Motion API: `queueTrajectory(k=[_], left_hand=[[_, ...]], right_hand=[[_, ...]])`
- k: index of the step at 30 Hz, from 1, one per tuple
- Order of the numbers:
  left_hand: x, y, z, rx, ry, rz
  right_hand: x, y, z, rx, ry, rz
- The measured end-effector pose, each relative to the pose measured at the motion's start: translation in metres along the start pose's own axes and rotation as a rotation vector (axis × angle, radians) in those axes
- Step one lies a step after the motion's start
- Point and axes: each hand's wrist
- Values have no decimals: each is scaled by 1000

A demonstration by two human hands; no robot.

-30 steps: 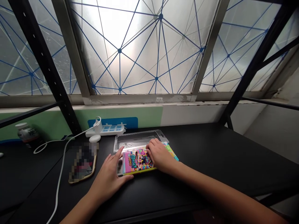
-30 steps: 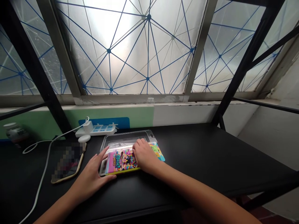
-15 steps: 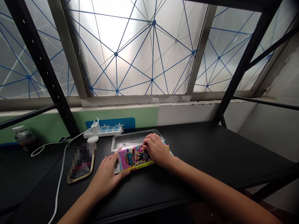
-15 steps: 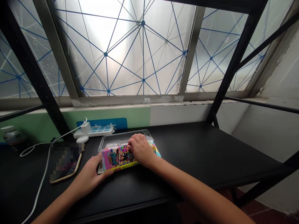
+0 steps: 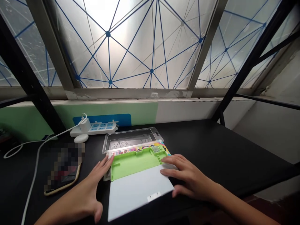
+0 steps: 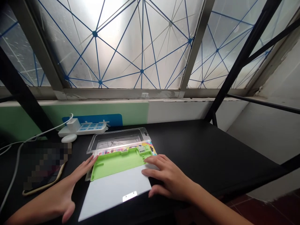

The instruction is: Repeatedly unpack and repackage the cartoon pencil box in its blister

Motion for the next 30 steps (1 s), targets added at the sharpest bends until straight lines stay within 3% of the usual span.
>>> queueTrajectory(k=[7, 14, 18, 24, 30], left_hand=[[-9, 0, -2, -6, 7, 112], [-18, -4, -3, -36, -27, 168], [-9, -3, -6, -65, 31, 174], [6, -2, -11, -161, 183, 110], [-6, -9, -10, -193, 70, 63]], right_hand=[[-28, -6, 1, 162, -298, -395], [-32, -8, -8, 195, -475, -565], [-37, -6, -10, 119, -536, -572], [-43, -10, -13, -146, -573, -504], [-38, -10, -22, -70, -404, -501]])
Point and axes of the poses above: each hand's wrist, its own y-axis away from the middle knuckle, its own z-axis out of the back of the hand, x = y × z, and after that the axes turned 1 degree about -y, right-handed
